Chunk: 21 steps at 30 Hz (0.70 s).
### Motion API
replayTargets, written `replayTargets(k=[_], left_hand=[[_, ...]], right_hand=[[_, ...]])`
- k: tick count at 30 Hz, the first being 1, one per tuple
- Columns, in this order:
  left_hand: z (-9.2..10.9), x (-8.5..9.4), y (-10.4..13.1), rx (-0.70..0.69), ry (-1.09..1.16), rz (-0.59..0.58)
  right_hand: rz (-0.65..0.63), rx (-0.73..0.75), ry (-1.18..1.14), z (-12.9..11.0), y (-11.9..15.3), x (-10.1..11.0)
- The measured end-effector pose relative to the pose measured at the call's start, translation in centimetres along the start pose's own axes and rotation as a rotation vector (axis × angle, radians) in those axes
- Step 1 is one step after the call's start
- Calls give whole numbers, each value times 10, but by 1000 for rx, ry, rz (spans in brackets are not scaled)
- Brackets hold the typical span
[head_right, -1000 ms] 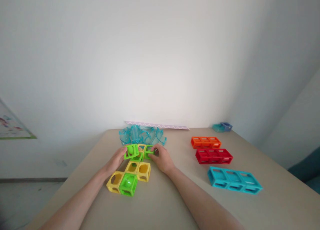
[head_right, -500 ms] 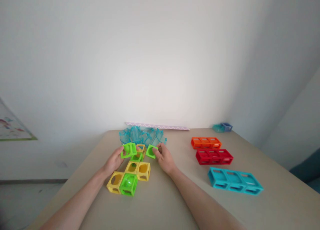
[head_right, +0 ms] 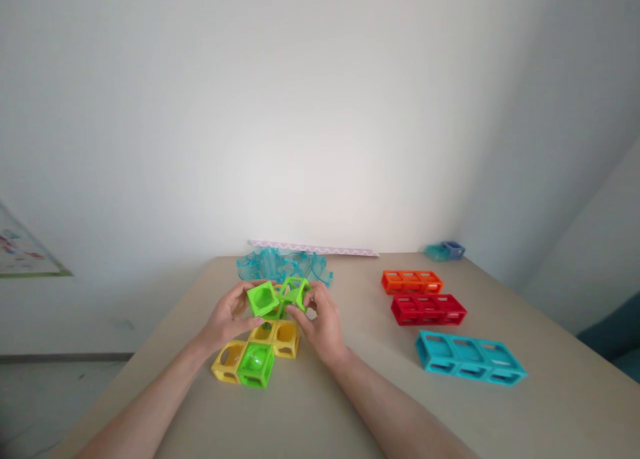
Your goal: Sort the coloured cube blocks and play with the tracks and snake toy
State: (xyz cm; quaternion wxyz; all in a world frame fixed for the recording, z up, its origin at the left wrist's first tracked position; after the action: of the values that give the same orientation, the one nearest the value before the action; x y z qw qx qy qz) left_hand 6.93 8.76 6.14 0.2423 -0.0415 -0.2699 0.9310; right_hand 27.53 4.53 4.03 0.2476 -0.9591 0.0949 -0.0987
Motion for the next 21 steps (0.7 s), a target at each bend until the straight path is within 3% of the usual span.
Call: replayTargets(k=[3, 6, 9, 13, 21], left_hand=[[-1, 0, 1, -10, -20, -41], [-4, 4, 2, 27, 19, -10], [-5, 7, 2, 57, 94, 33], [-5, 6, 1, 80, 135, -11], [-13, 6, 2, 91, 163, -44]], right_hand=[[-79, 84, 27, -9, 3, -1], [-160, 127, 44, -10, 5, -3], [-151, 148, 72, -4, 6, -3], [-108, 153, 85, 2, 5, -1], [-178, 175, 225, -4, 5, 3]])
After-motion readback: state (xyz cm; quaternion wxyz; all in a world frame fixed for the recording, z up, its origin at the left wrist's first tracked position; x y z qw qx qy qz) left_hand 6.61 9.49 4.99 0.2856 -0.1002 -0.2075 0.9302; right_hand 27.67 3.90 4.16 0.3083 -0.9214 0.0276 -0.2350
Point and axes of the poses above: each hand's wrist, its own y-axis away from the middle knuckle, its own x-axis out of the back of the hand, z = x × y, the point moved 2 cm from there along -y, towards the middle knuckle, and after that the axes turned 8 degrees about -x, right-handed, at the moved point
